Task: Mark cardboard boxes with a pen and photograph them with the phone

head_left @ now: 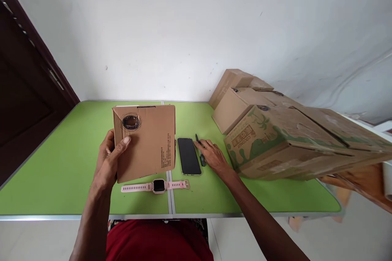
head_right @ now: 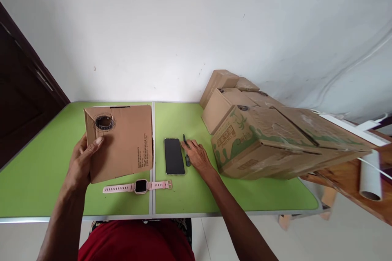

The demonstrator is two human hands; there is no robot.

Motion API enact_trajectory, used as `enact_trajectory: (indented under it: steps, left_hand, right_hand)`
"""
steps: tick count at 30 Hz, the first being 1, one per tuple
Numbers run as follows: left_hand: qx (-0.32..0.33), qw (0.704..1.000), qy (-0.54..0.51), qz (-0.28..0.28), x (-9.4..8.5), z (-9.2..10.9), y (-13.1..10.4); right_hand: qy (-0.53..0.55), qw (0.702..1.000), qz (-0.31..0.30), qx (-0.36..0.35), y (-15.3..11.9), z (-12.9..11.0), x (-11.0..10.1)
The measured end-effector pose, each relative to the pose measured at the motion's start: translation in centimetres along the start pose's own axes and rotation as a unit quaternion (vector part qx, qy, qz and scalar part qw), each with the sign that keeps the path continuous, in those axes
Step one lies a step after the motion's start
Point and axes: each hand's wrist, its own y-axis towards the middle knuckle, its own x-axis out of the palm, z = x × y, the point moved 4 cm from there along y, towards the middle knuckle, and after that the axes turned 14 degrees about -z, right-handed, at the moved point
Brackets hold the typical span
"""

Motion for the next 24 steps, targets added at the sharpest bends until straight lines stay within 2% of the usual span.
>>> enact_trajectory:
  steps: [3, 7, 11, 14, 18, 21, 24]
  left_hand:
    - [-0.002, 1.0, -0.003, 0.002, 0.0, 0.0, 0.0]
    - [0.004, 1.0, -0.007, -0.005, 0.4, 0.2, -0.1]
    - [-0.002, 1.0, -0.008, -0.011, 0.7, 0.3, -0.4]
    - [-0.002, 1.0, -0.015, -0.008, 1.1, 0.6, -0.7]
    - [-0.003, 1.0, -0.028, 0.008, 1.3, 0.7, -0.8]
    - [-0.013, 0.999, -0.035, 0.009, 1.3, 0.4, -0.6]
    - [-0.029, 0.999, -0.038, -0.009, 1.2, 0.0, -0.4]
  right_hand:
    - [0.042, 0.996, 0.009, 0.072, -2.0, -1.5, -0.6]
    - [0.114, 0.982, -0.015, 0.153, -4.8, -5.7, 0.4]
    - [0.166, 0.965, -0.023, 0.2, -5.3, -8.6, 1.6]
    - [0.227, 0.951, -0.019, 0.211, -4.4, -8.3, 1.7]
    - [0.329, 0.921, -0.016, 0.206, -3.4, -6.4, 1.9]
    - [0.426, 0.886, -0.028, 0.18, -2.9, -5.6, 2.4]
    - [0.523, 0.839, -0.051, 0.141, -2.7, -5.4, 2.7]
